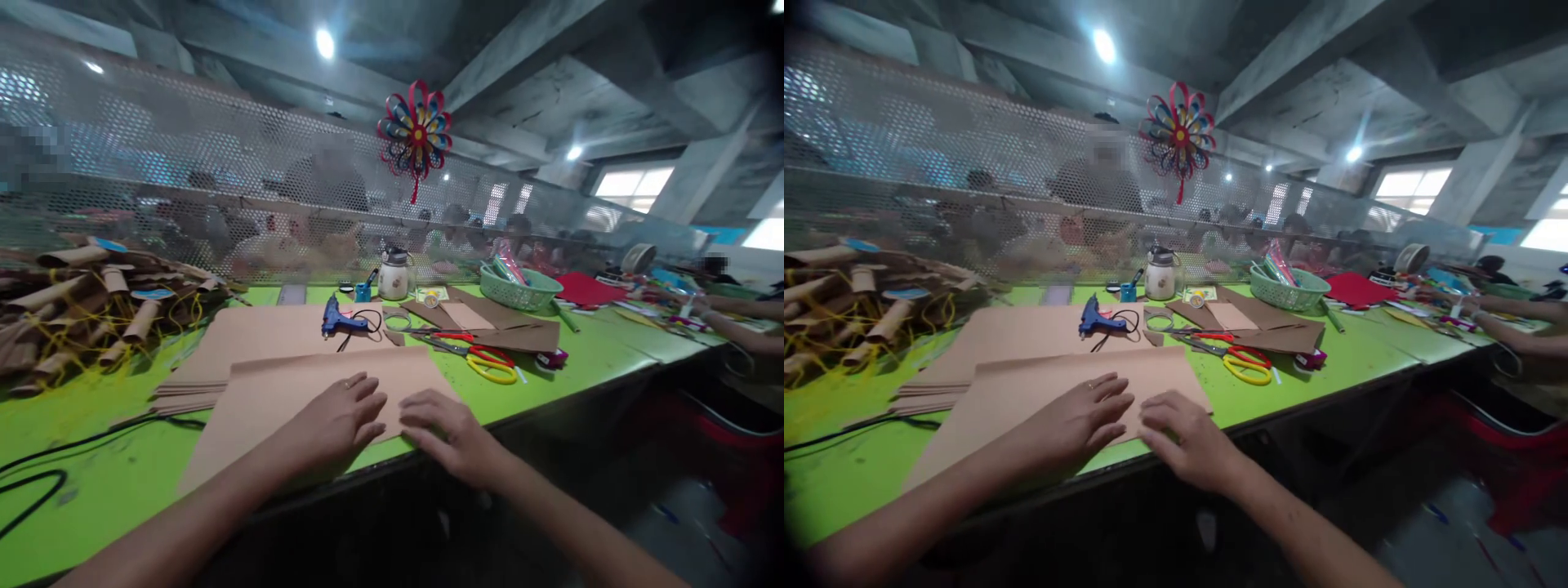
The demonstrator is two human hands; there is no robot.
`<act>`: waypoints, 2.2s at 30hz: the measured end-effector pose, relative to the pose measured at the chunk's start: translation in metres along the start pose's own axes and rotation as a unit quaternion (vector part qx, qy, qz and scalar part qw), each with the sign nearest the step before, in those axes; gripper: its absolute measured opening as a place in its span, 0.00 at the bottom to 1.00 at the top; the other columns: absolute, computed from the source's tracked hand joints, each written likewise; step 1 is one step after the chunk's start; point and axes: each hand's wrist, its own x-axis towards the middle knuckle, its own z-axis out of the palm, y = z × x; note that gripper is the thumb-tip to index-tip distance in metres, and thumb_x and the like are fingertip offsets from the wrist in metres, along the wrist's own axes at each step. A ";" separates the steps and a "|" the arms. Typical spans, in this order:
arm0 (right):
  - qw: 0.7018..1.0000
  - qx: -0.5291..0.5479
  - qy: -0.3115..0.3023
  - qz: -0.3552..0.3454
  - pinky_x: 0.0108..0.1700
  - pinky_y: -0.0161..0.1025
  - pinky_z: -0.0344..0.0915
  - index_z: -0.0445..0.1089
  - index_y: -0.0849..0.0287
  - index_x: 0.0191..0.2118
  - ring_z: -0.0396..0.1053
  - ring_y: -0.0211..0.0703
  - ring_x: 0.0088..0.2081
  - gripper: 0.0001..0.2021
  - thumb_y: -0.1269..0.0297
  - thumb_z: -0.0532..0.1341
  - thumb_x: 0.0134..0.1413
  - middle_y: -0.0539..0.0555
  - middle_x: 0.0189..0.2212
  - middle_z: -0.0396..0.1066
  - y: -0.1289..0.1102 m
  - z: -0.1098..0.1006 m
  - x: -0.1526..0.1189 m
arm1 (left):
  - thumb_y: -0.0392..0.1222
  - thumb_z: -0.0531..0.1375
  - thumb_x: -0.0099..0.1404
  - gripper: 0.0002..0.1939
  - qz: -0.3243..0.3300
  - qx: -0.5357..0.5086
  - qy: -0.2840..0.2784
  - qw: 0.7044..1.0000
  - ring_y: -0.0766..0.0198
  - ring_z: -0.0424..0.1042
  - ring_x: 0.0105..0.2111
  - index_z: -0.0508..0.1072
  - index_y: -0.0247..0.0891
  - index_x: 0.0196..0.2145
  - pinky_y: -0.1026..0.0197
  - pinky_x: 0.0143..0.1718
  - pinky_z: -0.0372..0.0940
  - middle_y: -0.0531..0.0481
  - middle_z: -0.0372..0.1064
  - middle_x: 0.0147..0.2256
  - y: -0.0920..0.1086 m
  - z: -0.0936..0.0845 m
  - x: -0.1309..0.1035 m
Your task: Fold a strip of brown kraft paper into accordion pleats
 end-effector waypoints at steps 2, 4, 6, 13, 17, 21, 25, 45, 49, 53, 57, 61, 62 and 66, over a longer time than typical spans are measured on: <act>0.997 -0.066 0.044 0.013 0.51 0.45 0.64 0.70 0.57 0.44 0.67 0.45 0.48 0.09 0.64 0.55 0.61 0.57 0.44 0.72 0.039 -0.023 0.018 | 0.47 0.50 0.69 0.16 -0.011 0.005 -0.005 1.000 0.55 0.67 0.50 0.71 0.39 0.47 0.51 0.55 0.59 0.42 0.69 0.48 -0.003 0.004 -0.004; 0.981 -0.165 0.054 0.093 0.51 0.45 0.62 0.71 0.60 0.42 0.68 0.47 0.47 0.11 0.64 0.53 0.62 0.59 0.42 0.73 0.080 -0.047 0.042 | 0.48 0.49 0.70 0.18 -0.021 0.003 -0.012 1.000 0.52 0.64 0.54 0.70 0.41 0.51 0.50 0.56 0.57 0.42 0.66 0.52 -0.005 0.007 -0.009; 0.951 -0.254 -0.053 0.171 0.50 0.43 0.61 0.71 0.62 0.47 0.66 0.48 0.48 0.14 0.65 0.50 0.63 0.60 0.45 0.72 0.115 -0.067 0.067 | 0.50 0.49 0.69 0.20 -0.039 0.000 -0.019 0.999 0.49 0.60 0.57 0.68 0.44 0.54 0.47 0.57 0.56 0.43 0.63 0.56 -0.008 0.009 -0.012; 0.931 -0.258 -0.154 0.207 0.37 0.36 0.60 0.75 0.62 0.39 0.69 0.47 0.35 0.10 0.68 0.63 0.49 0.58 0.32 0.74 0.172 -0.068 0.105 | 0.54 0.47 0.69 0.23 -0.102 -0.009 -0.073 0.992 0.42 0.51 0.62 0.62 0.50 0.59 0.37 0.57 0.52 0.43 0.53 0.62 -0.008 0.009 -0.016; 0.926 -0.258 -0.167 0.217 0.33 0.36 0.58 0.76 0.64 0.35 0.68 0.45 0.31 0.09 0.66 0.63 0.48 0.58 0.29 0.73 0.181 -0.064 0.106 | 0.54 0.47 0.69 0.24 -0.123 -0.016 -0.088 0.988 0.42 0.48 0.63 0.61 0.51 0.60 0.37 0.58 0.51 0.41 0.50 0.63 -0.007 0.009 -0.017; 0.927 -0.270 -0.134 0.223 0.33 0.36 0.58 0.75 0.67 0.38 0.67 0.46 0.33 0.13 0.63 0.58 0.53 0.61 0.33 0.73 0.175 -0.084 0.098 | 0.56 0.48 0.68 0.26 -0.143 -0.015 -0.091 0.985 0.41 0.47 0.63 0.61 0.48 0.60 0.38 0.58 0.51 0.36 0.49 0.63 -0.008 0.011 -0.017; 0.944 -0.240 -0.057 0.219 0.38 0.36 0.60 0.73 0.63 0.45 0.68 0.48 0.37 0.16 0.62 0.55 0.55 0.57 0.37 0.74 0.158 -0.110 0.069 | 0.56 0.50 0.66 0.26 -0.157 -0.003 -0.094 0.983 0.40 0.51 0.62 0.63 0.44 0.58 0.38 0.56 0.52 0.35 0.54 0.61 -0.007 0.008 -0.013; 0.954 -0.224 -0.166 0.110 0.42 0.42 0.64 0.70 0.50 0.52 0.67 0.47 0.38 0.19 0.65 0.57 0.54 0.56 0.37 0.65 0.122 -0.097 -0.017 | 0.53 0.50 0.68 0.20 -0.128 -0.048 -0.032 0.990 0.49 0.59 0.54 0.67 0.44 0.52 0.46 0.54 0.54 0.44 0.63 0.53 -0.014 0.013 -0.014; 0.961 -0.182 -0.185 0.099 0.44 0.42 0.65 0.69 0.48 0.53 0.68 0.48 0.42 0.18 0.62 0.56 0.57 0.57 0.41 0.67 0.100 -0.104 -0.028 | 0.53 0.50 0.68 0.19 -0.132 -0.043 -0.041 0.989 0.47 0.58 0.55 0.67 0.46 0.52 0.45 0.54 0.54 0.45 0.61 0.55 -0.012 0.012 -0.015; 0.962 -0.147 -0.197 0.117 0.50 0.46 0.63 0.69 0.49 0.54 0.68 0.53 0.48 0.19 0.58 0.56 0.58 0.59 0.46 0.69 0.085 -0.105 -0.043 | 0.53 0.49 0.68 0.18 -0.129 -0.040 -0.044 0.990 0.48 0.58 0.55 0.68 0.45 0.51 0.45 0.54 0.54 0.45 0.62 0.55 -0.010 0.011 -0.015; 0.952 -0.143 -0.211 0.171 0.56 0.54 0.58 0.67 0.49 0.56 0.61 0.60 0.57 0.21 0.56 0.56 0.57 0.62 0.55 0.65 0.082 -0.103 -0.059 | 0.53 0.49 0.68 0.17 -0.121 -0.033 -0.045 0.991 0.49 0.59 0.55 0.68 0.45 0.49 0.46 0.53 0.54 0.45 0.63 0.53 -0.009 0.010 -0.014; 0.942 -0.151 -0.216 0.209 0.60 0.59 0.52 0.64 0.49 0.58 0.56 0.62 0.61 0.23 0.54 0.56 0.57 0.63 0.59 0.59 0.084 -0.098 -0.069 | 0.52 0.49 0.69 0.16 -0.112 -0.020 -0.043 0.993 0.50 0.60 0.54 0.69 0.44 0.47 0.47 0.53 0.54 0.45 0.64 0.52 -0.007 0.010 -0.013; 0.942 -0.149 -0.215 0.211 0.60 0.59 0.52 0.64 0.48 0.59 0.55 0.62 0.61 0.23 0.53 0.55 0.57 0.62 0.60 0.59 0.084 -0.098 -0.070 | 0.52 0.49 0.69 0.16 -0.111 -0.017 -0.042 0.993 0.50 0.60 0.54 0.69 0.44 0.47 0.47 0.53 0.54 0.45 0.64 0.52 -0.007 0.010 -0.013; 0.944 -0.132 -0.210 0.216 0.60 0.59 0.52 0.64 0.49 0.58 0.57 0.62 0.60 0.25 0.47 0.54 0.58 0.62 0.59 0.60 0.082 -0.098 -0.074 | 0.52 0.49 0.69 0.17 -0.113 -0.006 -0.044 0.993 0.49 0.59 0.54 0.69 0.44 0.48 0.47 0.52 0.54 0.45 0.63 0.53 -0.008 0.012 -0.013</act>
